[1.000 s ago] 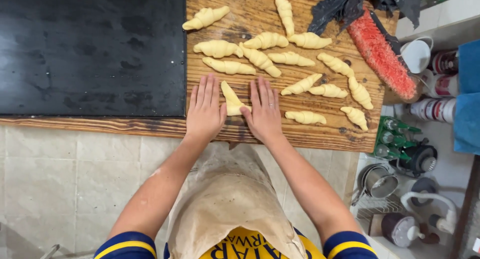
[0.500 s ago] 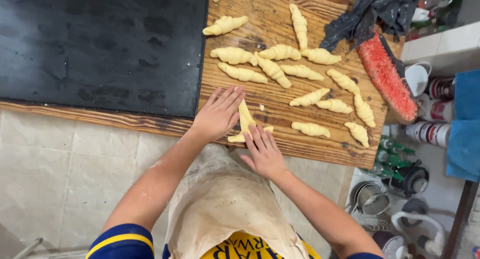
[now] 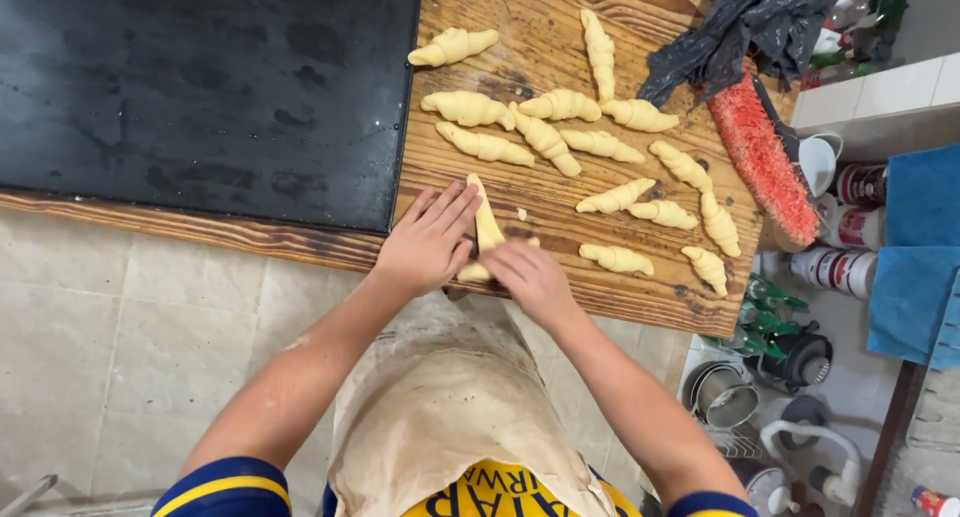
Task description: Shaping triangular pieces of dough into croissants and placing them on a baking tray.
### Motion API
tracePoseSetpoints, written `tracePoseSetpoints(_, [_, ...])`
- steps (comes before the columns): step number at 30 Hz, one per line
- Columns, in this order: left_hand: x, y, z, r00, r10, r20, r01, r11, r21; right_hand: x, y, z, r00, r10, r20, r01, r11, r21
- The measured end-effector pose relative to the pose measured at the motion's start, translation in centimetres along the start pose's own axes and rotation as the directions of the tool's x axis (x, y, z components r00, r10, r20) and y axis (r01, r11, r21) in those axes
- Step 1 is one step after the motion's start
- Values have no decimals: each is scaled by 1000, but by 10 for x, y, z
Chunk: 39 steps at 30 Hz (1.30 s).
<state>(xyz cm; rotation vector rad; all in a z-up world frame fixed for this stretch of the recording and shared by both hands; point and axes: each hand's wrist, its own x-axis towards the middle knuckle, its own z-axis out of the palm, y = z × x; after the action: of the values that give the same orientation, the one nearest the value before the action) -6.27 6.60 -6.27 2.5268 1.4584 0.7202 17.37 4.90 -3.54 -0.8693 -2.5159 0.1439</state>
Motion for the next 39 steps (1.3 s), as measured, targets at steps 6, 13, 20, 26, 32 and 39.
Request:
tracePoseSetpoints(6, [4, 0, -2, 996, 5, -91, -4, 1000, 8, -15, -29, -10, 987, 54, 153, -22, 980, -199])
tracePoseSetpoints(13, [29, -1, -42, 944, -324, 54, 281, 712, -644, 104, -5, -2, 819, 407, 405, -341, 912, -229])
tracePoseSetpoints(20, [10, -11, -7, 980, 7, 201, 4, 998, -57, 28, 23, -6, 949, 48, 310, -46, 999, -13])
tracePoseSetpoints(26, [11, -14, -8, 970, 7, 245, 4, 999, -46, -12, 18, -22, 956, -2, 293, 1, 1000, 3])
tracePoseSetpoints(32, [24, -13, -23, 903, -37, 427, 105, 985, -135, 7, -15, -6, 921, 190, 339, -127, 971, -200])
tracePoseSetpoints(39, [34, -21, -36, 928, -222, 300, 307, 912, -272, 79, 15, -11, 909, 288, 302, -232, 950, -208])
